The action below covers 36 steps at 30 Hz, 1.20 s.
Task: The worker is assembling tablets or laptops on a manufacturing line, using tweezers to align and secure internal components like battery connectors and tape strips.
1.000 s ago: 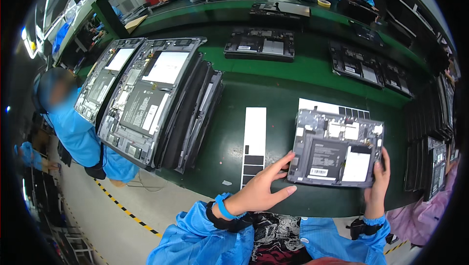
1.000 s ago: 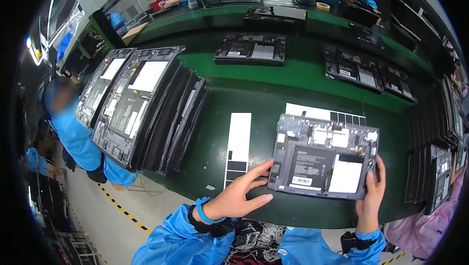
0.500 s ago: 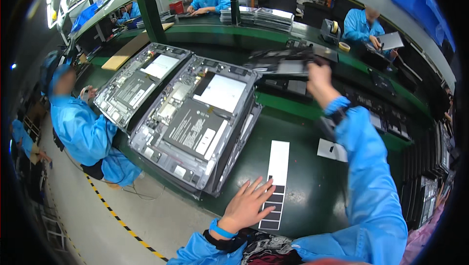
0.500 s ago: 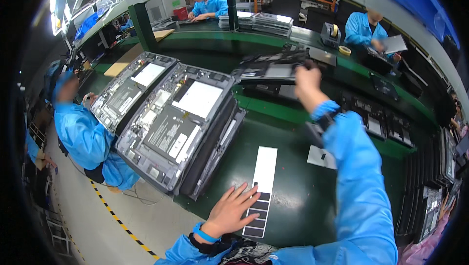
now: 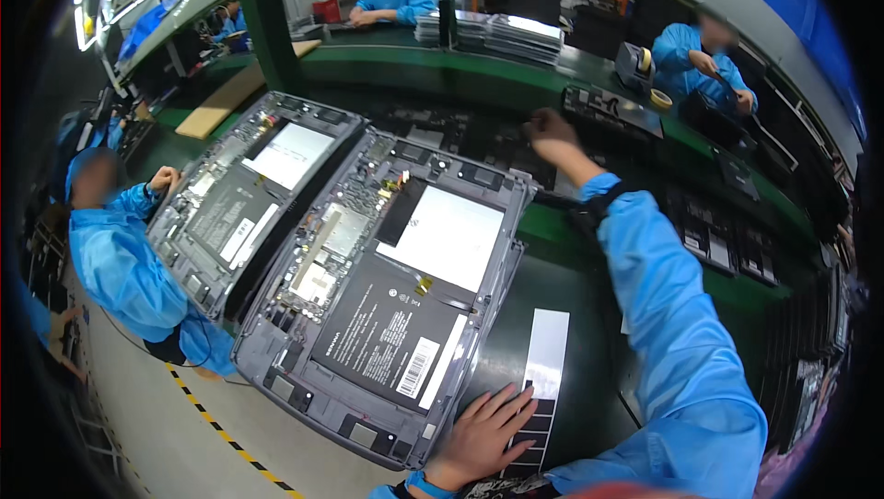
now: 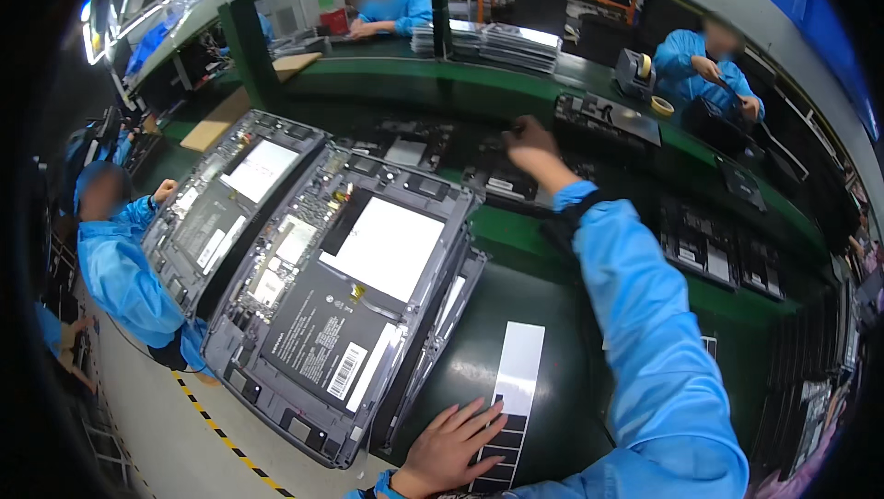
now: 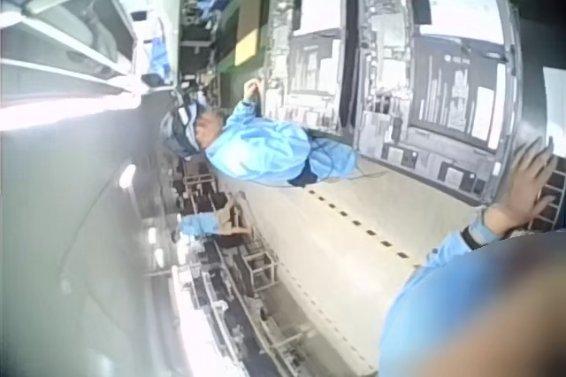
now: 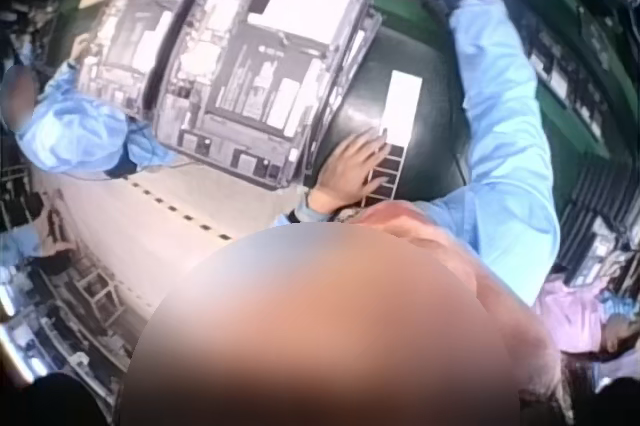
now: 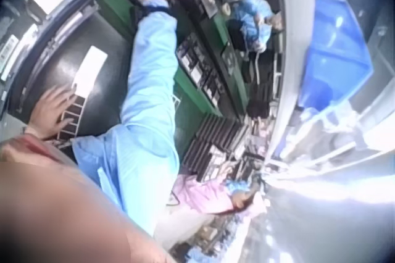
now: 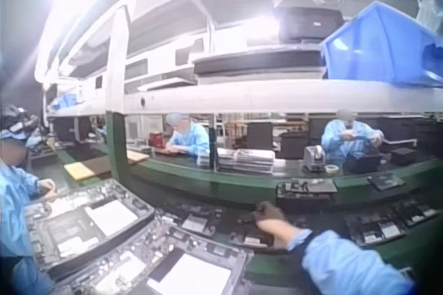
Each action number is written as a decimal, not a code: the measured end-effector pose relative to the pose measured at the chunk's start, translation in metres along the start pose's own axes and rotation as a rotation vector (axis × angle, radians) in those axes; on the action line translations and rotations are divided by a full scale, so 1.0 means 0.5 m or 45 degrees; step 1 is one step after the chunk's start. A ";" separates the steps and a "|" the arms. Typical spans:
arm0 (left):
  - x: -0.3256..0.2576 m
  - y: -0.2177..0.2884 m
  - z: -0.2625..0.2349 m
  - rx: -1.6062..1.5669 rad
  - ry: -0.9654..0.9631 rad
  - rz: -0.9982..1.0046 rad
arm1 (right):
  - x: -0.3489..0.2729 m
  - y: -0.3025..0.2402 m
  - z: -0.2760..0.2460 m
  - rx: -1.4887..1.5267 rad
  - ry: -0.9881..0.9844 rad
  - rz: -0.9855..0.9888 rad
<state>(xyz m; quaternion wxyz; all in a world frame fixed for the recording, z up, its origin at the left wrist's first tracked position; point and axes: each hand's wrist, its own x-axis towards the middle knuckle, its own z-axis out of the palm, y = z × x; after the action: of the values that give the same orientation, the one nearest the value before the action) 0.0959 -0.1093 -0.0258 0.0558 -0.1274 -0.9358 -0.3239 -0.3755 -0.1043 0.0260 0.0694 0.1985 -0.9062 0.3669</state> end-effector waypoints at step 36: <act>0.019 0.031 0.016 0.357 -0.023 0.016 | -0.924 0.215 -0.576 1.197 0.430 0.559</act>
<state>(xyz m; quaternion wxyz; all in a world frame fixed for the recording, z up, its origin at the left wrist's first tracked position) 0.0910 -0.0907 -0.0210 0.0666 -0.1273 -0.9715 -0.1884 -0.0043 0.3077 0.0399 0.0397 -0.0473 -0.6410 0.7651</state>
